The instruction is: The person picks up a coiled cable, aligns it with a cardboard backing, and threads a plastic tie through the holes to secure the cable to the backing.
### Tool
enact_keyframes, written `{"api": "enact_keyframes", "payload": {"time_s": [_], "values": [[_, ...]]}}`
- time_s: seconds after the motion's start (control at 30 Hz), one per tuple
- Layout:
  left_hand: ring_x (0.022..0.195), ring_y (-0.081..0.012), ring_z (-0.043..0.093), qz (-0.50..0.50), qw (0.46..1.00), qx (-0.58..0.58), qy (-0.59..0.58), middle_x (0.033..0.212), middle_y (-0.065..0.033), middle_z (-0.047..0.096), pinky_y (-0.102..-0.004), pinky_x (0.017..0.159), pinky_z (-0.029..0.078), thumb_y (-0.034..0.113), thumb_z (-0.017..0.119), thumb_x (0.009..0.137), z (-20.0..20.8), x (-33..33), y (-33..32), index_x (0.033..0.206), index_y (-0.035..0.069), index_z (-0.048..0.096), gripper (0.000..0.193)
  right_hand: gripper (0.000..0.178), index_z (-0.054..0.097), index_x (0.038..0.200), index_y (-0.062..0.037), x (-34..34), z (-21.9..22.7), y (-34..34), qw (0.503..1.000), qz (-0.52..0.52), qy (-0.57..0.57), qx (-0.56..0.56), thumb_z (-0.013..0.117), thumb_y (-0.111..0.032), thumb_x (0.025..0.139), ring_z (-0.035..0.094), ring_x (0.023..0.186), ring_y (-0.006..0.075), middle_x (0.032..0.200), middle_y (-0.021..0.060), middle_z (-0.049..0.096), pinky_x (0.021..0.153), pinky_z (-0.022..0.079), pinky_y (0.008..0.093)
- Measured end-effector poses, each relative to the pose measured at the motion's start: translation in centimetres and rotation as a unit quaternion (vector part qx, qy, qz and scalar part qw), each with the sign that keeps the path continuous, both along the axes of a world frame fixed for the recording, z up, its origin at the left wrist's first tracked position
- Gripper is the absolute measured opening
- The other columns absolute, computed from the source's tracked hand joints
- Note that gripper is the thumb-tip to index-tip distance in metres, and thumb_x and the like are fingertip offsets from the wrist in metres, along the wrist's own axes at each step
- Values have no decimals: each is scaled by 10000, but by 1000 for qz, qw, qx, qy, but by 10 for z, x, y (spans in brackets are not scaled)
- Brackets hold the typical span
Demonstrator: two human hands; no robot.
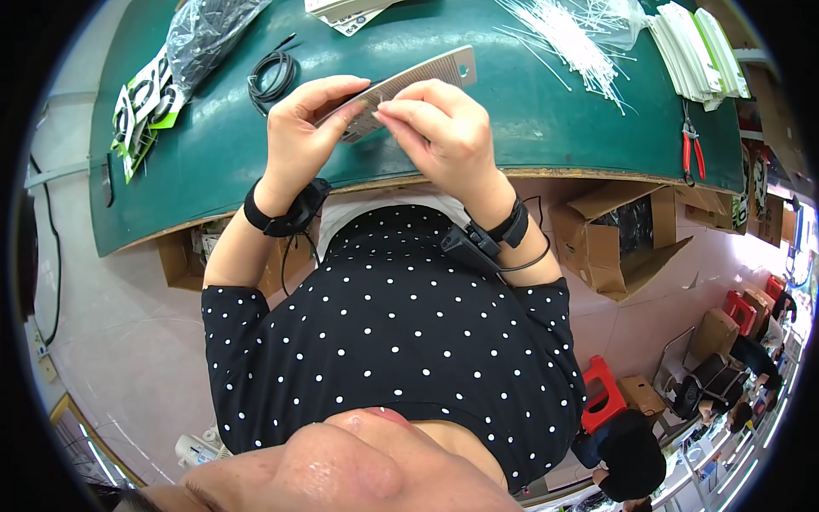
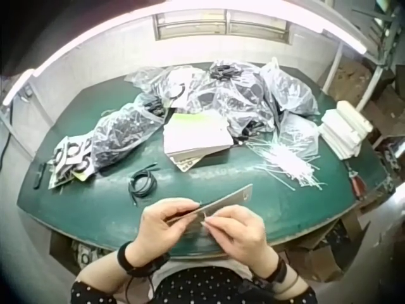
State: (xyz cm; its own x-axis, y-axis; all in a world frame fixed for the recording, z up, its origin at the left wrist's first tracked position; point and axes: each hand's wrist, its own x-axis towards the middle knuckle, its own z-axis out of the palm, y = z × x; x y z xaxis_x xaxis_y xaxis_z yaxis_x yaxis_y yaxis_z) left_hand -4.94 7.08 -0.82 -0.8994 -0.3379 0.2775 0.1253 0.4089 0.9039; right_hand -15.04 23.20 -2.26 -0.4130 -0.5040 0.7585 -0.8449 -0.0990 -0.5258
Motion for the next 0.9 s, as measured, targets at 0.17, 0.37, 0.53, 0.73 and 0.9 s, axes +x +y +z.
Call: {"api": "enact_keyframes", "payload": {"time_s": [0.17,0.37,0.53,0.73,0.9], "values": [[870,-145,674,-64,985,139,-77,967,-88,708,-253,788,538,21,706,804,9,4,-5,1040,-7,699,237,213,718,881,-89,-12,23,5,985,-29,148,86,777,-56,679,570,678,173,809,9,622,606,451,290],[843,-140,676,-133,904,339,-225,943,-112,710,-254,784,539,46,732,790,20,6,-15,1047,-21,693,268,205,731,891,-124,-14,33,11,974,8,194,113,767,-121,689,530,705,160,816,-23,605,681,410,303],[834,-134,676,-156,871,382,-265,938,-120,709,-254,780,541,45,738,783,9,12,-13,1059,-27,685,290,189,731,892,-128,-9,32,17,971,51,166,163,754,-121,705,534,738,166,829,-17,601,723,409,316],[871,-151,680,-166,845,419,-288,980,-123,703,-267,823,542,-3,707,798,3,21,-5,1066,-40,668,274,180,726,891,-114,-4,33,25,967,84,140,193,751,-112,712,551,756,176,839,1,603,722,428,333],[875,-162,682,-181,831,426,-308,980,-139,702,-275,827,544,-18,690,805,-2,24,-2,1066,-58,659,265,167,717,876,-95,1,30,30,964,130,94,210,751,-98,713,569,748,186,848,14,608,687,444,335]]}}
